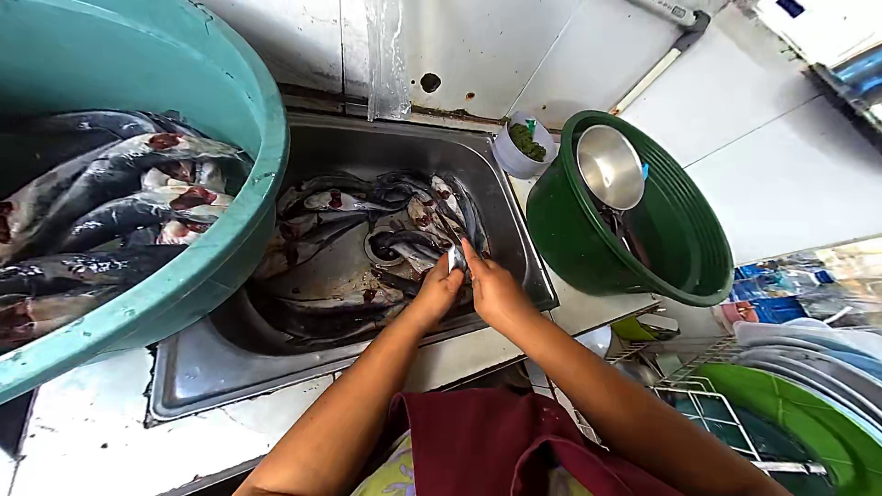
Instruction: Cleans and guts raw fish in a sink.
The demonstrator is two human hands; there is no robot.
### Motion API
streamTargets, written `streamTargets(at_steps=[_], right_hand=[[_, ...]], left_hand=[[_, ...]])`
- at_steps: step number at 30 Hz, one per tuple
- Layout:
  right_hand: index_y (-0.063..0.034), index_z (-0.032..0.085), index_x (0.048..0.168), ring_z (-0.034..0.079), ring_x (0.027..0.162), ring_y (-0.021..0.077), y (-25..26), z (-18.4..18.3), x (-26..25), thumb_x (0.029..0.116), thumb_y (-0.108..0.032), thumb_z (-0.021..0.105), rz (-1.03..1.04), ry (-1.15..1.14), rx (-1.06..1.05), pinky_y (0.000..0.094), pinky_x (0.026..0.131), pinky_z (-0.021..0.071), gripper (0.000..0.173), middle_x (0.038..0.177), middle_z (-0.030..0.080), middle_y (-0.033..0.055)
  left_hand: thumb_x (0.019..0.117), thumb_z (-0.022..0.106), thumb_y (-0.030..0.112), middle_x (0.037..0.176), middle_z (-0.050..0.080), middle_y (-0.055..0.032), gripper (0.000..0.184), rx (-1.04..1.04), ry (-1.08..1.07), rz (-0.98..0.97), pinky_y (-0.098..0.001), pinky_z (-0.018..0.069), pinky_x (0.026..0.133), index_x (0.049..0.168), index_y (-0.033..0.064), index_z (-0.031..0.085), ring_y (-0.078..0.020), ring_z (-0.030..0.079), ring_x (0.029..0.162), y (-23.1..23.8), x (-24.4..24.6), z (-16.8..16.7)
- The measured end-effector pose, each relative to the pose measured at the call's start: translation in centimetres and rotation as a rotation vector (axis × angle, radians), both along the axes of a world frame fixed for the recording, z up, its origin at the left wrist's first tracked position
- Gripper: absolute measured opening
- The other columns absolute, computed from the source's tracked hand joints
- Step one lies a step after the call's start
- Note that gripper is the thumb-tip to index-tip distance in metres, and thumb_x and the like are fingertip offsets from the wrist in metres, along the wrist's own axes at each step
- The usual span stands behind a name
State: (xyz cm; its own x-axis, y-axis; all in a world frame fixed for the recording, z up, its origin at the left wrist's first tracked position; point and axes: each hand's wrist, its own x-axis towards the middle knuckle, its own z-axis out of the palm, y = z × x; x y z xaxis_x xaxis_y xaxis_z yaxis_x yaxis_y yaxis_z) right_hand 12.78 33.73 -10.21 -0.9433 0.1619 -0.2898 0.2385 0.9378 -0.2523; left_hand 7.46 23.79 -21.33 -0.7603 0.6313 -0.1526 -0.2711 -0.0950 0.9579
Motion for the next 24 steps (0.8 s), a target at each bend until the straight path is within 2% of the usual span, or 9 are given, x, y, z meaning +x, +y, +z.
streamTargets(at_steps=[5, 8, 12, 16, 17, 19, 21, 23, 24], right_hand=[[-0.0128, 0.028, 0.164, 0.069, 0.104, 0.0347, 1.3, -0.4, 3.8, 0.1038, -0.006, 0.041, 0.069, 0.09, -0.075, 0.0503, 0.094, 0.0553, 0.062, 0.123, 0.066, 0.0223], [-0.0065, 0.033, 0.161, 0.07, 0.095, 0.0332, 1.4, -0.2, 6.6, 0.1021, -0.005, 0.041, 0.099, 0.109, -0.026, 0.0479, 0.084, 0.058, 0.059, 0.116, 0.067, 0.0211], [-0.0083, 0.036, 0.16, 0.071, 0.099, 0.0359, 0.7, -0.4, 3.9, 0.1036, -0.006, 0.042, 0.087, 0.151, 0.015, 0.0504, 0.087, 0.0582, 0.057, 0.12, 0.067, 0.0231], [-0.0127, 0.03, 0.163, 0.07, 0.104, 0.0392, -0.5, -0.9, -0.3, 0.104, -0.003, 0.046, 0.037, 0.213, -0.047, 0.0547, 0.092, 0.0565, 0.062, 0.122, 0.067, 0.0243], [-0.0122, 0.03, 0.163, 0.07, 0.104, 0.039, -0.4, -1.1, -0.4, 0.1041, -0.003, 0.046, 0.04, 0.24, -0.074, 0.0546, 0.091, 0.0564, 0.062, 0.12, 0.067, 0.0239], [-0.0116, 0.029, 0.163, 0.07, 0.105, 0.0372, 0.4, -1.7, 1.0, 0.104, -0.003, 0.045, 0.062, 0.277, -0.121, 0.0533, 0.093, 0.0562, 0.062, 0.12, 0.068, 0.0231], [-0.0094, 0.031, 0.162, 0.07, 0.106, 0.034, 1.6, -2.1, 3.8, 0.104, -0.005, 0.043, 0.081, 0.265, -0.171, 0.049, 0.096, 0.0555, 0.059, 0.125, 0.067, 0.0232], [-0.0033, 0.035, 0.159, 0.069, 0.091, 0.0256, 2.9, -2.4, 6.5, 0.1029, -0.007, 0.042, 0.086, 0.246, -0.286, 0.0407, 0.086, 0.0571, 0.057, 0.118, 0.069, 0.021], [-0.0025, 0.036, 0.159, 0.063, 0.079, 0.0189, 3.5, -2.4, 7.5, 0.1031, -0.008, 0.042, 0.064, 0.238, -0.369, 0.0346, 0.075, 0.0559, 0.056, 0.109, 0.068, 0.017]], left_hand=[[0.1081, 0.033, 0.022, 0.067, 0.048, 0.0001, 0.029, 0.138, -0.178, 0.083, -0.0261, 0.0454, 0.052, 0.131, 0.0086, 0.045, -0.0099, 0.048, 0.052, -0.5, -0.8, 0.6], [0.1061, 0.035, 0.02, 0.069, 0.048, -0.0003, 0.031, 0.129, -0.108, 0.073, -0.0268, 0.0462, 0.054, 0.133, 0.0073, 0.045, -0.01, 0.048, 0.053, -0.8, -0.9, 0.5], [0.103, 0.038, 0.023, 0.069, 0.049, 0.0005, 0.035, 0.106, 0.016, 0.023, -0.0266, 0.0462, 0.055, 0.132, 0.0064, 0.046, -0.0093, 0.049, 0.055, -0.6, -0.6, 0.2], [0.1024, 0.041, 0.032, 0.098, 0.063, -0.0076, 0.048, 0.05, 0.145, 0.016, -0.0319, 0.0543, 0.072, 0.141, 0.0041, 0.049, -0.0104, 0.061, 0.079, -0.7, -0.2, 0.1], [0.1029, 0.041, 0.032, 0.099, 0.064, -0.0079, 0.047, 0.055, 0.14, 0.01, -0.032, 0.0546, 0.072, 0.141, 0.0047, 0.048, -0.0107, 0.062, 0.079, -0.8, -0.1, 0.2], [0.1022, 0.041, 0.033, 0.081, 0.057, -0.002, 0.044, 0.101, 0.096, 0.002, -0.0275, 0.0505, 0.06, 0.136, 0.0061, 0.049, -0.0087, 0.055, 0.064, -0.6, 0.0, 0.1], [0.1019, 0.039, 0.031, 0.07, 0.053, 0.001, 0.041, 0.145, 0.023, -0.019, -0.026, 0.0481, 0.056, 0.134, 0.0066, 0.046, -0.0087, 0.052, 0.056, -0.6, 0.1, 0.3], [0.1037, 0.037, 0.026, 0.071, 0.051, 0.0012, 0.037, 0.148, -0.029, -0.012, -0.0258, 0.0479, 0.058, 0.136, 0.0085, 0.044, -0.0088, 0.051, 0.058, -0.9, -0.3, 0.6], [0.1038, 0.037, 0.024, 0.074, 0.052, 0.0006, 0.037, 0.138, -0.033, 0.003, -0.026, 0.0479, 0.059, 0.137, 0.0087, 0.044, -0.009, 0.052, 0.059, -1.1, -0.6, 0.6]])
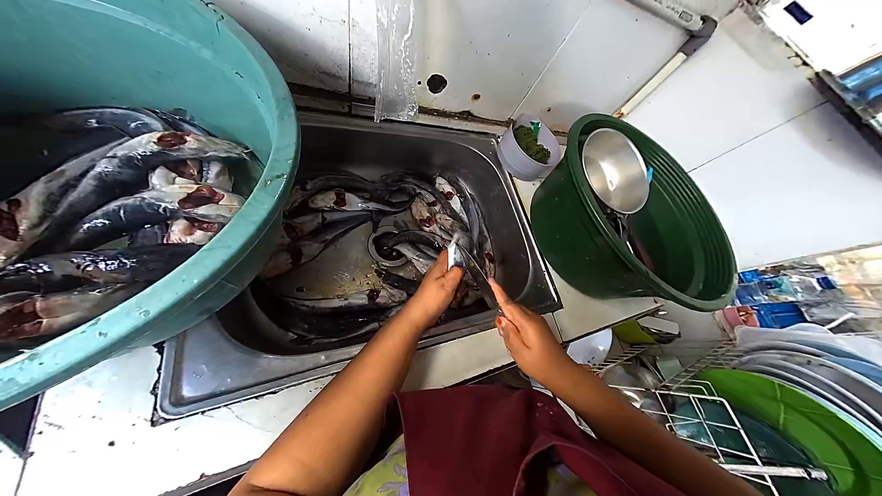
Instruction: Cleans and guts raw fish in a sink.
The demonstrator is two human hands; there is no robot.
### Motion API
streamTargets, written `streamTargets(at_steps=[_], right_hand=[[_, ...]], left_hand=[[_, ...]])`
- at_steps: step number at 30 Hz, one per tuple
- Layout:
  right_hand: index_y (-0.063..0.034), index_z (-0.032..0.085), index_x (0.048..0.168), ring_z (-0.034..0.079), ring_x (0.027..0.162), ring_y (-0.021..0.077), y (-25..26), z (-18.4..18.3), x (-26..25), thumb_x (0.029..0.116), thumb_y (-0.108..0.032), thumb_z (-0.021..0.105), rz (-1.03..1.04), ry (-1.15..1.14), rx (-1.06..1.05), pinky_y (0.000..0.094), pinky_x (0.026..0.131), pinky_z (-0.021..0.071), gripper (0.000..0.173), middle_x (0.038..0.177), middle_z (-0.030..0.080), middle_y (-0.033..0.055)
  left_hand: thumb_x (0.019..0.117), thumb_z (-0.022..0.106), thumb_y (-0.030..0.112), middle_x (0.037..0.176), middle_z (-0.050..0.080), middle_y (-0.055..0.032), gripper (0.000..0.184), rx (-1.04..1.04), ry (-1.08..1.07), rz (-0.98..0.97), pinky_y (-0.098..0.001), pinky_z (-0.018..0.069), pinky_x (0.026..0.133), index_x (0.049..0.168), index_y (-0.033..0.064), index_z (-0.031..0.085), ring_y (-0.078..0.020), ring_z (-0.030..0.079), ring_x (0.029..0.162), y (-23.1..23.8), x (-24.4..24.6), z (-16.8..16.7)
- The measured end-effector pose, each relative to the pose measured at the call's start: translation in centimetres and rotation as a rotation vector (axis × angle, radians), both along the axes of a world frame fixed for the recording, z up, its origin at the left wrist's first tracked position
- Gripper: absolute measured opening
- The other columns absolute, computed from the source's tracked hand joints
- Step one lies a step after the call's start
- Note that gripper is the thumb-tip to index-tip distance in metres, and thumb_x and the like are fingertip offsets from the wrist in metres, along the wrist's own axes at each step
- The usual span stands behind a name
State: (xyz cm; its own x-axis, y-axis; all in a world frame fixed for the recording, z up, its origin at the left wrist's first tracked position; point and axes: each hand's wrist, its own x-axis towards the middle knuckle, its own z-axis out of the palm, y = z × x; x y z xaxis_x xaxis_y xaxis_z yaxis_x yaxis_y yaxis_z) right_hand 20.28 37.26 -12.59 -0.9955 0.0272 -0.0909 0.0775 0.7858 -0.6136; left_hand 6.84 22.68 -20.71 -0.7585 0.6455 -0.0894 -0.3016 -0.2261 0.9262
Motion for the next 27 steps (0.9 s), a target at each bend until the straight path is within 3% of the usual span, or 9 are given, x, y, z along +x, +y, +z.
streamTargets(at_steps=[2, 3, 6, 10, 13, 18, 22, 27], right_hand=[[-0.0039, 0.037, 0.158, 0.051, 0.06, 0.0094, 0.9, 0.2, 1.2, 0.1036, -0.011, 0.041, -0.063, 0.008, -0.158, 0.0269, 0.055, 0.0482, 0.055, 0.089, 0.062, 0.0066], [-0.0047, 0.036, 0.159, 0.047, 0.056, 0.0075, 1.2, 0.5, 1.4, 0.1041, -0.011, 0.041, -0.104, 0.007, -0.216, 0.0253, 0.05, 0.0453, 0.055, 0.084, 0.058, 0.0034], [-0.0074, 0.033, 0.16, 0.045, 0.054, 0.0068, 1.8, 1.4, 1.1, 0.1051, -0.012, 0.041, -0.201, -0.034, -0.282, 0.0245, 0.048, 0.043, 0.056, 0.084, 0.056, 0.0012], [-0.0113, 0.034, 0.161, 0.049, 0.059, 0.0093, 1.8, 1.3, 0.7, 0.1065, -0.013, 0.039, -0.188, -0.122, -0.208, 0.0264, 0.054, 0.0463, 0.055, 0.088, 0.058, 0.0042], [-0.0137, 0.036, 0.161, 0.054, 0.066, 0.0123, 1.6, 1.0, 0.4, 0.1074, -0.014, 0.039, -0.167, -0.197, -0.109, 0.0291, 0.062, 0.0495, 0.053, 0.096, 0.062, 0.0085], [-0.0122, 0.037, 0.16, 0.066, 0.097, 0.0219, 1.0, 1.2, -0.5, 0.106, -0.011, 0.04, -0.121, -0.185, 0.047, 0.0375, 0.093, 0.0529, 0.054, 0.122, 0.068, 0.0177], [-0.0137, 0.038, 0.16, 0.068, 0.103, 0.0294, 0.2, 1.8, -1.0, 0.106, -0.012, 0.041, -0.095, -0.134, 0.16, 0.0458, 0.095, 0.0536, 0.054, 0.122, 0.068, 0.0196], [-0.0118, 0.037, 0.16, 0.068, 0.109, 0.0332, -1.0, 2.3, -1.1, 0.1053, -0.01, 0.041, -0.099, -0.148, 0.223, 0.0472, 0.098, 0.0531, 0.055, 0.125, 0.067, 0.0213]], left_hand=[[0.1039, 0.042, 0.022, 0.08, 0.055, -0.0012, 0.038, -0.019, -0.001, 0.034, -0.0266, 0.048, 0.062, 0.139, 0.0086, 0.047, -0.0091, 0.053, 0.064, -0.2, -0.3, -0.1], [0.1046, 0.045, 0.022, 0.08, 0.056, -0.0016, 0.033, -0.027, -0.011, 0.054, -0.0265, 0.0489, 0.062, 0.134, 0.0079, 0.051, -0.009, 0.054, 0.064, -0.1, -0.4, -0.2], [0.1074, 0.049, 0.021, 0.074, 0.057, -0.0023, 0.02, -0.05, -0.12, 0.126, -0.0262, 0.0506, 0.059, 0.116, 0.005, 0.058, -0.0097, 0.056, 0.06, 0.2, -0.4, 0.0], [0.1105, 0.037, 0.021, 0.079, 0.058, -0.0044, 0.024, -0.067, -0.294, 0.148, -0.0251, 0.05, 0.057, 0.114, 0.0049, 0.054, -0.0108, 0.055, 0.06, 0.3, -0.7, 0.2], [0.1074, 0.033, 0.016, 0.08, 0.056, -0.0043, 0.024, -0.079, -0.347, 0.123, -0.0249, 0.0486, 0.056, 0.118, 0.0059, 0.052, -0.0112, 0.055, 0.061, 0.3, -0.7, 0.1], [0.1021, 0.036, 0.006, 0.075, 0.055, -0.0038, 0.031, -0.11, -0.153, 0.116, -0.0273, 0.0472, 0.056, 0.129, 0.0056, 0.053, -0.0117, 0.053, 0.06, 0.5, -0.4, -0.4], [0.0938, 0.037, 0.001, 0.074, 0.054, -0.003, 0.036, -0.066, -0.048, 0.089, -0.0279, 0.0451, 0.056, 0.126, 0.0055, 0.053, -0.011, 0.051, 0.059, 0.6, -0.2, -0.7], [0.0916, 0.041, 0.004, 0.077, 0.056, -0.0034, 0.037, -0.057, 0.059, 0.077, -0.0299, 0.0455, 0.058, 0.126, 0.0054, 0.056, -0.0113, 0.052, 0.062, 0.5, 0.0, -0.8]])
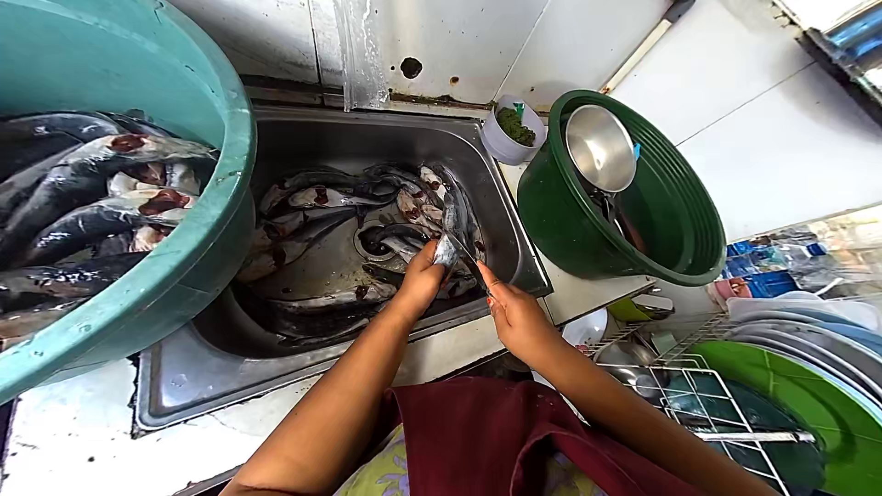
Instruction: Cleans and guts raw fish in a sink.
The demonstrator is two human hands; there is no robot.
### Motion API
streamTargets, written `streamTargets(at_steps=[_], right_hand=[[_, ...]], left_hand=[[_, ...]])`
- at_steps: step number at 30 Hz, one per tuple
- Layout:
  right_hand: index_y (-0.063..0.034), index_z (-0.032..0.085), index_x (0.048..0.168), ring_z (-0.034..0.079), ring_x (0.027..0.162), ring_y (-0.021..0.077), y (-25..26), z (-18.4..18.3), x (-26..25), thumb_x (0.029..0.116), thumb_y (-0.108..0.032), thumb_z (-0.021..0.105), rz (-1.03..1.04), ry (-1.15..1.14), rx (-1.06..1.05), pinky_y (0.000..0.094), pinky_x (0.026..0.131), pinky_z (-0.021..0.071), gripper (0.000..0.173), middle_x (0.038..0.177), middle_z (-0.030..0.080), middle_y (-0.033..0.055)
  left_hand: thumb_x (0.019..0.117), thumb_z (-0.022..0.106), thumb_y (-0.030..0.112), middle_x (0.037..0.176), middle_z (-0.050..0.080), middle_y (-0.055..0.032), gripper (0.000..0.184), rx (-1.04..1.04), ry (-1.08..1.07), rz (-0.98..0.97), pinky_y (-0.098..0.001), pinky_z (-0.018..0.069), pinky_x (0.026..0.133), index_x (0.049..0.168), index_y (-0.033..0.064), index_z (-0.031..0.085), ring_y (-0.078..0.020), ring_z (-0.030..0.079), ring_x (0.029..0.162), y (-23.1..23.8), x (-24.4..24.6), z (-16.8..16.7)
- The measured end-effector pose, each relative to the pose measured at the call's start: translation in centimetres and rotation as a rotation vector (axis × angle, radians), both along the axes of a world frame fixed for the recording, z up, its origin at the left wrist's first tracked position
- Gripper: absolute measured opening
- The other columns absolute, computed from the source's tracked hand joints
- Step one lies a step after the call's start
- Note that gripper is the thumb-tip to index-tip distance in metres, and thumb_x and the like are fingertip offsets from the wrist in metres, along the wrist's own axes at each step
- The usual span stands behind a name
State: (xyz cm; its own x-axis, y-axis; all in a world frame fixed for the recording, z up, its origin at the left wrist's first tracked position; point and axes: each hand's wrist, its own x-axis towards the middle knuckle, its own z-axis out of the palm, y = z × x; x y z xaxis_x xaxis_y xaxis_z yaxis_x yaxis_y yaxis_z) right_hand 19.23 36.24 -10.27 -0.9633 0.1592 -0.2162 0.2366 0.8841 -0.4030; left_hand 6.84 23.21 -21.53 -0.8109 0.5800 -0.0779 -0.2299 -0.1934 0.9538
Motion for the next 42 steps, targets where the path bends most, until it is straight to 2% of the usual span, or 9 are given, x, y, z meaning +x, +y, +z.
streamTargets(at_steps=[10, 14, 18, 22, 25, 27, 31, 36, 42], right_hand=[[-0.0113, 0.029, 0.163, 0.068, 0.095, 0.0325, -1.6, -0.1, -5.8, 0.1071, -0.005, 0.043, -0.059, 0.093, -0.181, 0.0488, 0.09, 0.0543, 0.058, 0.115, 0.069, 0.0229], [-0.0112, 0.03, 0.163, 0.068, 0.102, 0.0294, -1.5, 0.1, -3.3, 0.1057, -0.006, 0.043, -0.004, 0.065, -0.141, 0.045, 0.097, 0.0526, 0.059, 0.12, 0.068, 0.0215], [-0.0085, 0.036, 0.16, 0.069, 0.105, 0.032, -2.3, -0.2, -1.4, 0.1048, -0.009, 0.043, 0.028, 0.075, -0.023, 0.0465, 0.096, 0.054, 0.056, 0.12, 0.069, 0.0213], [-0.009, 0.041, 0.158, 0.063, 0.071, 0.0219, -1.7, -2.1, -2.9, 0.1022, -0.007, 0.046, -0.044, 0.402, -0.145, 0.0413, 0.07, 0.0564, 0.056, 0.092, 0.068, 0.0151], [-0.0161, 0.031, 0.163, 0.052, 0.057, 0.0194, 0.3, -1.5, -3.6, 0.1058, -0.011, 0.044, -0.178, 0.367, -0.289, 0.0401, 0.056, 0.0505, 0.059, 0.081, 0.06, 0.0107], [-0.0198, 0.028, 0.164, 0.05, 0.056, 0.0185, 2.0, -1.3, -3.3, 0.1069, -0.012, 0.043, -0.254, 0.322, -0.337, 0.0389, 0.053, 0.0487, 0.06, 0.081, 0.058, 0.0093], [-0.0207, 0.03, 0.163, 0.047, 0.054, 0.0128, 4.5, -1.9, -1.0, 0.1071, -0.012, 0.043, -0.35, 0.236, -0.374, 0.0312, 0.05, 0.045, 0.058, 0.085, 0.057, 0.007], [-0.0178, 0.032, 0.162, 0.047, 0.054, 0.0105, 5.5, -3.5, 1.7, 0.107, -0.012, 0.042, -0.395, 0.141, -0.412, 0.0286, 0.049, 0.0441, 0.057, 0.088, 0.058, 0.0059], [-0.0171, 0.034, 0.162, 0.05, 0.056, 0.0126, 5.7, -3.9, 2.3, 0.1072, -0.015, 0.043, -0.336, 0.093, -0.379, 0.0319, 0.054, 0.0484, 0.055, 0.089, 0.061, 0.0085]], left_hand=[[0.0893, 0.041, 0.004, 0.075, 0.055, -0.0003, 0.04, 0.081, -0.009, -0.018, -0.0267, 0.0453, 0.057, 0.126, 0.0061, 0.056, -0.0082, 0.051, 0.061, -0.3, 0.1, 0.5], [0.0899, 0.039, 0.004, 0.081, 0.056, -0.002, 0.03, 0.091, 0.034, 0.004, -0.0278, 0.0441, 0.058, 0.111, 0.0062, 0.06, -0.0096, 0.051, 0.064, -0.5, 0.0, 0.7], [0.0929, 0.035, 0.004, 0.107, 0.065, -0.0064, 0.039, 0.069, 0.104, -0.076, -0.0341, 0.0527, 0.078, 0.118, 0.0037, 0.064, -0.0115, 0.061, 0.09, -0.3, 0.5, 0.5], [0.1031, 0.034, 0.014, 0.072, 0.055, 0.0009, 0.028, 0.032, -0.131, 0.102, -0.0259, 0.0446, 0.058, 0.103, 0.0051, 0.061, -0.0076, 0.051, 0.061, 0.2, -0.1, -0.2], [0.1039, 0.044, 0.013, 0.124, 0.057, -0.0252, 0.038, -0.292, -0.402, 0.373, -0.0508, 0.0506, 0.09, 0.14, -0.0001, 0.05, -0.0332, 0.059, 0.107, -0.7, -2.0, -0.6], [0.0978, 0.055, 0.013, 0.153, 0.036, -0.0304, 0.058, -0.452, -0.5, 0.41, -0.0656, 0.0425, 0.102, 0.153, 0.0106, 0.038, -0.0462, 0.043, 0.135, -1.5, -3.4, -1.6], [0.0979, 0.062, 0.013, 0.14, 0.05, -0.0311, 0.04, -0.815, -0.092, -0.009, -0.0632, 0.0434, 0.103, 0.137, 0.0082, 0.058, -0.0463, 0.051, 0.129, -5.0, -6.0, -1.0], [0.1038, 0.057, 0.018, 0.095, 0.07, -0.0155, 0.026, -0.965, 0.108, -0.692, -0.0421, 0.0585, 0.078, 0.123, 0.0008, 0.063, -0.0225, 0.07, 0.08, -3.6, -4.5, -1.1], [0.1051, 0.047, 0.046, 0.102, 0.07, -0.0192, 0.046, -1.334, 0.18, -0.876, -0.0574, 0.0541, 0.078, 0.121, 0.0065, 0.065, -0.0335, 0.069, 0.087, 0.9, -3.3, -0.9]])
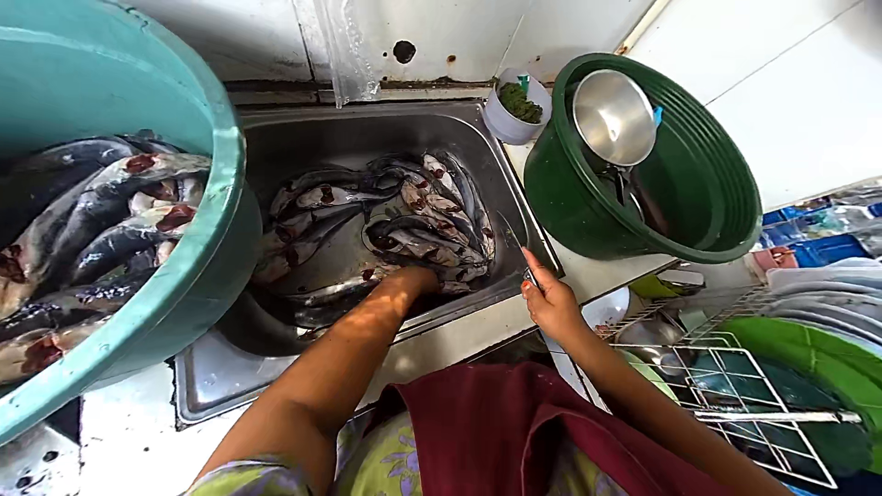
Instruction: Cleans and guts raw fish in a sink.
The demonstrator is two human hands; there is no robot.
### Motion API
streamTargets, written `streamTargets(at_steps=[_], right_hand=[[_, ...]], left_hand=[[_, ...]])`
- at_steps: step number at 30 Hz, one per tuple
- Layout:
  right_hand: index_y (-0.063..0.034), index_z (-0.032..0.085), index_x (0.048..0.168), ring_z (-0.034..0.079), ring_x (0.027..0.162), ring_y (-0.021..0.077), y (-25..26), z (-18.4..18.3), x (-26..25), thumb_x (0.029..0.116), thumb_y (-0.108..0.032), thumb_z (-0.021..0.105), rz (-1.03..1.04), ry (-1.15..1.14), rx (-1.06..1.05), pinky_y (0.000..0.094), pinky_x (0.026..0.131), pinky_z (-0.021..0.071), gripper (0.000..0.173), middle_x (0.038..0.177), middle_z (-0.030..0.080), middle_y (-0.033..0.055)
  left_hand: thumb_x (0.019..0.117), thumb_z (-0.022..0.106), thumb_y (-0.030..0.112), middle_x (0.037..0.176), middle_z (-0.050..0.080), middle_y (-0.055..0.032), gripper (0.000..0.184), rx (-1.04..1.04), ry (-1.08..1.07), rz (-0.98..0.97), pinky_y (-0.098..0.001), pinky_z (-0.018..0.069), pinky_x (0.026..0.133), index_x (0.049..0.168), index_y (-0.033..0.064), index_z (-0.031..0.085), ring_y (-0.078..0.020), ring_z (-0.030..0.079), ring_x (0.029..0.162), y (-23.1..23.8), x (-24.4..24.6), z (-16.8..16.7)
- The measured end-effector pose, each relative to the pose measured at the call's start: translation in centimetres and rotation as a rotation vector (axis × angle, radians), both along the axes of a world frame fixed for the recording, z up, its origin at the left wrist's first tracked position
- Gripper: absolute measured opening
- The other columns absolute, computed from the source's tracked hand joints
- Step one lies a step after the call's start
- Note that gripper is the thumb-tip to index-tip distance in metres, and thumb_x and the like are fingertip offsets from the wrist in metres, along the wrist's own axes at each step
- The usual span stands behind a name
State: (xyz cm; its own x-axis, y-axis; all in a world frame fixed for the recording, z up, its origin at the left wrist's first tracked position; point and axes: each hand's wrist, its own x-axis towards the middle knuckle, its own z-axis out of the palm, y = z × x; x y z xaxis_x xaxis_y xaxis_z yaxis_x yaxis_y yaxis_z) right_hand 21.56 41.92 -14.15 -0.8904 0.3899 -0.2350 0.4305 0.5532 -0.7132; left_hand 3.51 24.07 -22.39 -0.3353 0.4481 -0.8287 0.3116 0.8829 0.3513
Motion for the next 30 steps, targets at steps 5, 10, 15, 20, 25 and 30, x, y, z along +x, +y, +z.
streamTargets(at_steps=[5, 10, 15, 20, 25, 30], right_hand=[[-0.0147, 0.036, 0.161, 0.054, 0.063, 0.0132, 0.1, -0.6, 1.9, 0.106, -0.014, 0.043, 0.003, -0.024, -0.02, 0.0315, 0.059, 0.0493, 0.055, 0.093, 0.063, 0.0098], [-0.0129, 0.034, 0.161, 0.053, 0.062, 0.0121, 0.5, -0.3, 3.9, 0.1063, -0.015, 0.042, -0.001, -0.041, -0.075, 0.0301, 0.058, 0.0491, 0.056, 0.095, 0.063, 0.0094], [-0.0134, 0.034, 0.161, 0.053, 0.062, 0.0121, 1.4, -0.3, 4.7, 0.1069, -0.016, 0.043, -0.042, -0.03, -0.116, 0.03, 0.057, 0.0486, 0.055, 0.095, 0.062, 0.0087], [-0.0162, 0.034, 0.162, 0.052, 0.06, 0.0116, 1.7, 0.1, 4.0, 0.1075, -0.016, 0.043, -0.053, -0.052, -0.14, 0.0296, 0.056, 0.0483, 0.055, 0.095, 0.061, 0.0082], [-0.0185, 0.034, 0.162, 0.052, 0.06, 0.0124, 3.0, 0.1, 4.6, 0.1074, -0.014, 0.042, -0.061, -0.022, -0.088, 0.0307, 0.057, 0.0487, 0.055, 0.095, 0.062, 0.0083], [-0.0188, 0.033, 0.162, 0.053, 0.061, 0.0124, 4.1, -0.2, 5.2, 0.1079, -0.015, 0.043, -0.087, -0.042, -0.072, 0.0309, 0.058, 0.049, 0.055, 0.095, 0.063, 0.0085]], left_hand=[[0.1049, 0.042, 0.056, 0.109, 0.069, -0.0211, 0.061, -0.145, 0.021, 0.05, -0.0572, 0.0524, 0.085, 0.119, 0.0041, 0.069, -0.0334, 0.069, 0.093, 1.0, 0.5, 1.7], [0.1021, 0.034, 0.069, 0.122, 0.065, -0.0263, 0.079, -0.124, 0.057, -0.067, -0.0652, 0.0445, 0.097, 0.122, 0.0, 0.068, -0.0415, 0.062, 0.116, 2.8, 1.9, 2.8], [0.1088, 0.039, 0.05, 0.138, 0.058, -0.0268, 0.06, 0.192, -0.051, -0.069, -0.0642, 0.0413, 0.105, 0.15, 0.0088, 0.049, -0.0425, 0.057, 0.127, 2.9, 1.6, 0.2], [0.1059, 0.056, 0.024, 0.136, 0.059, -0.0257, 0.045, 0.429, 0.01, -0.045, -0.0595, 0.0434, 0.107, 0.145, 0.0014, 0.053, -0.0405, 0.059, 0.125, 2.0, 0.9, -0.3], [0.0954, 0.064, 0.01, 0.12, 0.062, -0.0323, 0.031, 0.438, 0.445, 0.213, -0.0721, 0.0471, 0.094, 0.125, -0.0007, 0.064, -0.0525, 0.06, 0.114, -0.6, -4.0, 0.6], [0.1029, 0.053, 0.019, 0.102, 0.069, -0.0265, 0.033, 0.199, 0.225, 0.386, -0.0615, 0.0556, 0.082, 0.126, -0.0033, 0.06, -0.0405, 0.07, 0.089, -2.3, -4.6, 2.5]])
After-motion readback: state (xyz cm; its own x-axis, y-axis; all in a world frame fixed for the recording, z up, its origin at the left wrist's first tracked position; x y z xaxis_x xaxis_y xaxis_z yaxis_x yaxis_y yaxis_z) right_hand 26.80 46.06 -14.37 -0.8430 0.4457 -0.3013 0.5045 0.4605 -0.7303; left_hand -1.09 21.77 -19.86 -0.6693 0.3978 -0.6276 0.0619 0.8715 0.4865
